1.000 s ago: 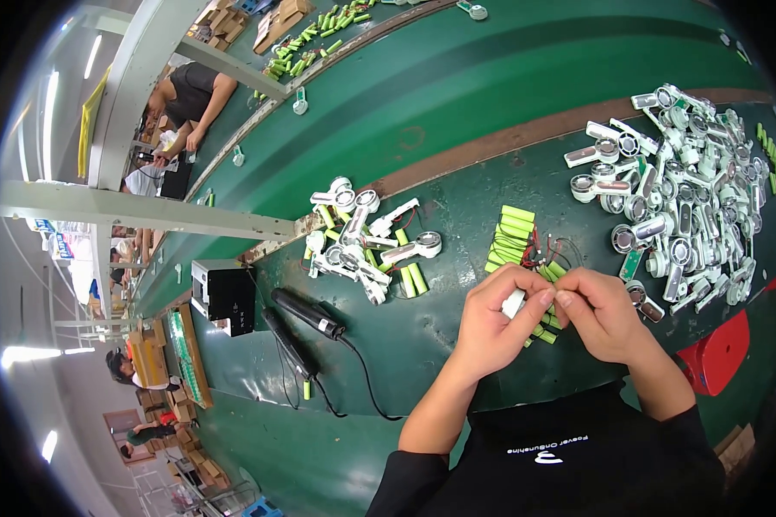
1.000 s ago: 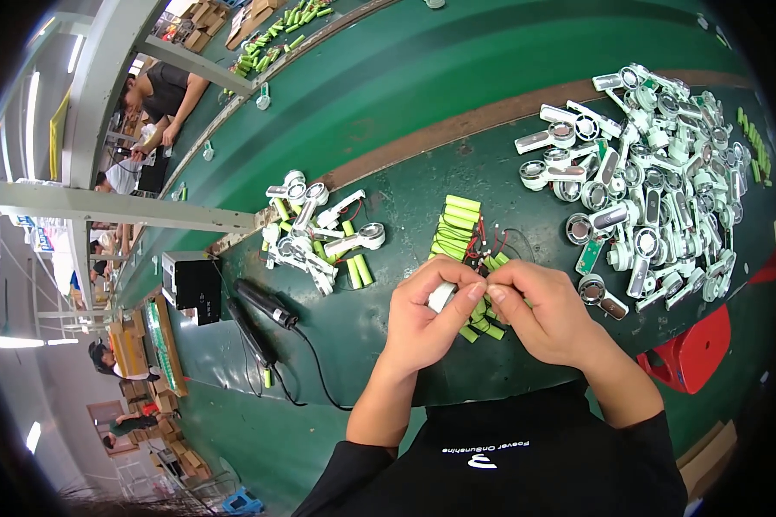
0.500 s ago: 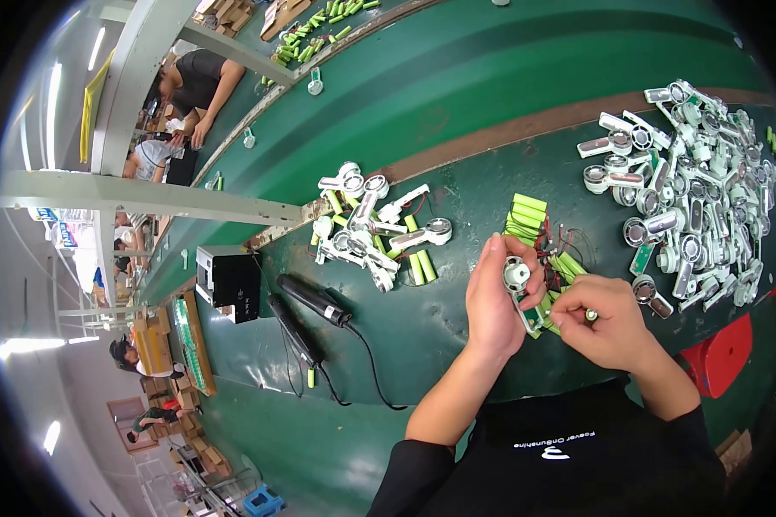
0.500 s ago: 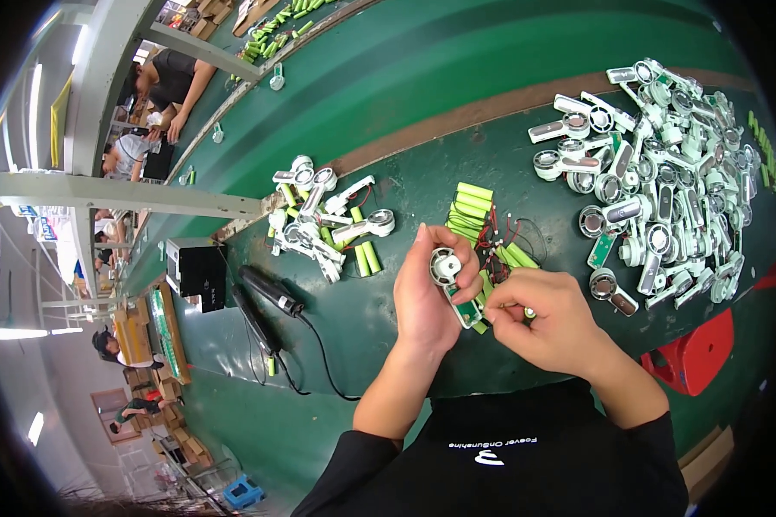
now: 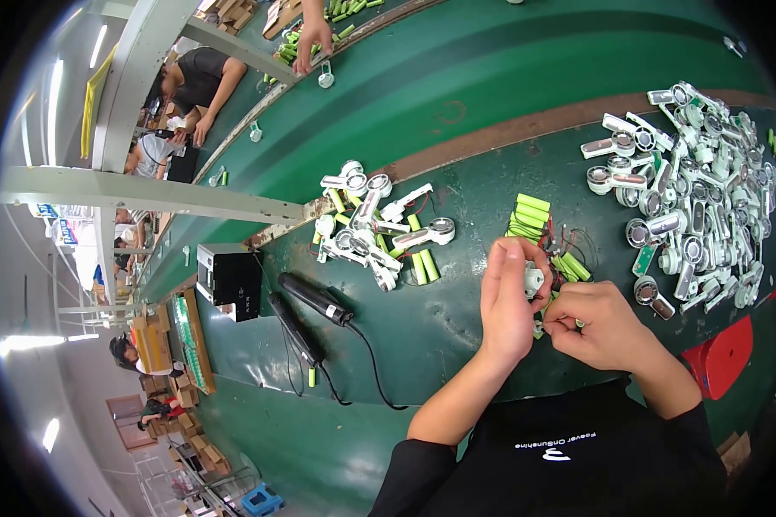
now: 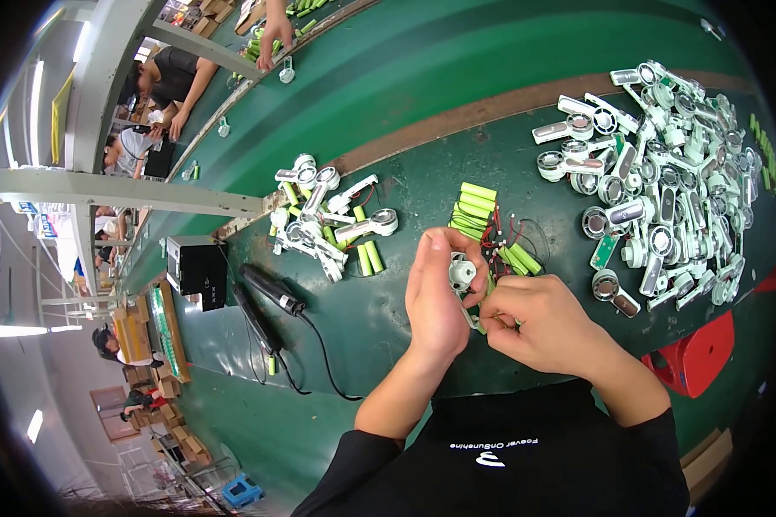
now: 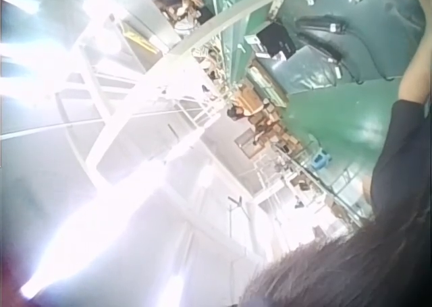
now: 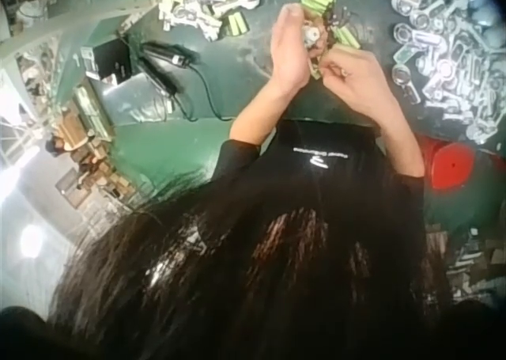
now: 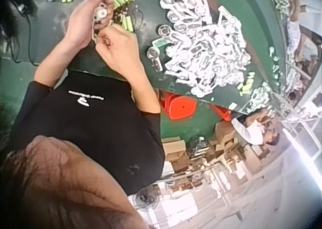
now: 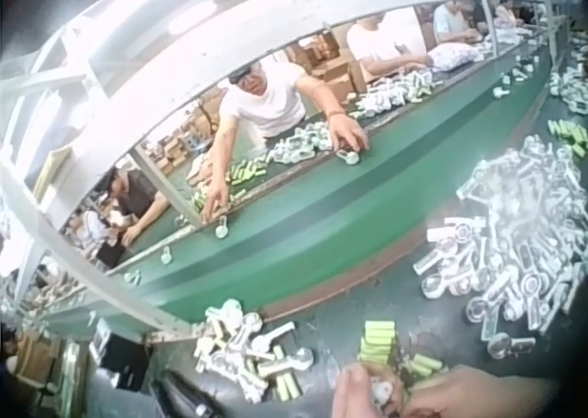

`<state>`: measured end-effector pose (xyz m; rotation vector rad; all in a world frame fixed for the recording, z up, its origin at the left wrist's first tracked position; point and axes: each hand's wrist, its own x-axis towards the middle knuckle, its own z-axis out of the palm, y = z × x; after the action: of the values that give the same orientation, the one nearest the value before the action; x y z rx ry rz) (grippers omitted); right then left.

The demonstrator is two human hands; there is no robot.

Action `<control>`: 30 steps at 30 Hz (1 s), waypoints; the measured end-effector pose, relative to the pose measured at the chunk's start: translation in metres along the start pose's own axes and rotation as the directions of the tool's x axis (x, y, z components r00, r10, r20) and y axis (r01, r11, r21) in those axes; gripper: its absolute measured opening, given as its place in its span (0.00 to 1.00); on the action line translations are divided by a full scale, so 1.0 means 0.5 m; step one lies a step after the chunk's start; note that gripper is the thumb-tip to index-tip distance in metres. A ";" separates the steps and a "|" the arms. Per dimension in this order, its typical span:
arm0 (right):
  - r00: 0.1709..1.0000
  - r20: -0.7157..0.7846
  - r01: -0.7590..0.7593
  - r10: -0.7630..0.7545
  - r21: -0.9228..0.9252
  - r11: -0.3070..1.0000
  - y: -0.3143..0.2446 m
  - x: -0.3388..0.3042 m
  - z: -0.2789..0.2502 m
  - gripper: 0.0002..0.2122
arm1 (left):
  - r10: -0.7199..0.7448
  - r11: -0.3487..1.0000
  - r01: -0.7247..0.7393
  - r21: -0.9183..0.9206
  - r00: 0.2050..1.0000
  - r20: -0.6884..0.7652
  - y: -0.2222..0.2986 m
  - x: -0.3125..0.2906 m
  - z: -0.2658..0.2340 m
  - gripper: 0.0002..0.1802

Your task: The person assembles small electronic components by hand, inserting circuit boards and batteries into plastic housings.

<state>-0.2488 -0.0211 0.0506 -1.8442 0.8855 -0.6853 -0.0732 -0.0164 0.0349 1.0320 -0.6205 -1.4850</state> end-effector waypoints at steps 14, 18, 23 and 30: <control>0.994 -0.073 0.073 -0.082 -0.116 0.991 0.000 -0.002 0.031 0.05 | 0.264 0.963 -0.240 0.126 0.936 -0.232 -0.024 -0.025 0.034 0.12; 0.995 -0.021 0.096 -0.099 -0.110 0.989 0.015 0.010 0.035 0.07 | 0.326 0.925 -0.292 0.242 0.939 -0.113 -0.018 -0.007 0.004 0.10; 0.908 -0.363 0.111 -0.211 -0.278 0.954 0.028 0.007 -0.029 0.11 | 0.458 0.653 -0.257 0.712 0.883 -0.101 0.076 0.040 -0.099 0.09; 0.895 -0.445 -0.357 0.023 -0.684 0.636 0.055 -0.034 -0.157 0.26 | 0.634 -0.178 -0.039 0.983 0.760 0.145 0.167 0.054 -0.184 0.26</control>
<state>-0.3264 -0.0554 0.0555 -2.3082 1.8468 -0.6006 0.0496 -0.0427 0.0554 1.9947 -1.6670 0.1530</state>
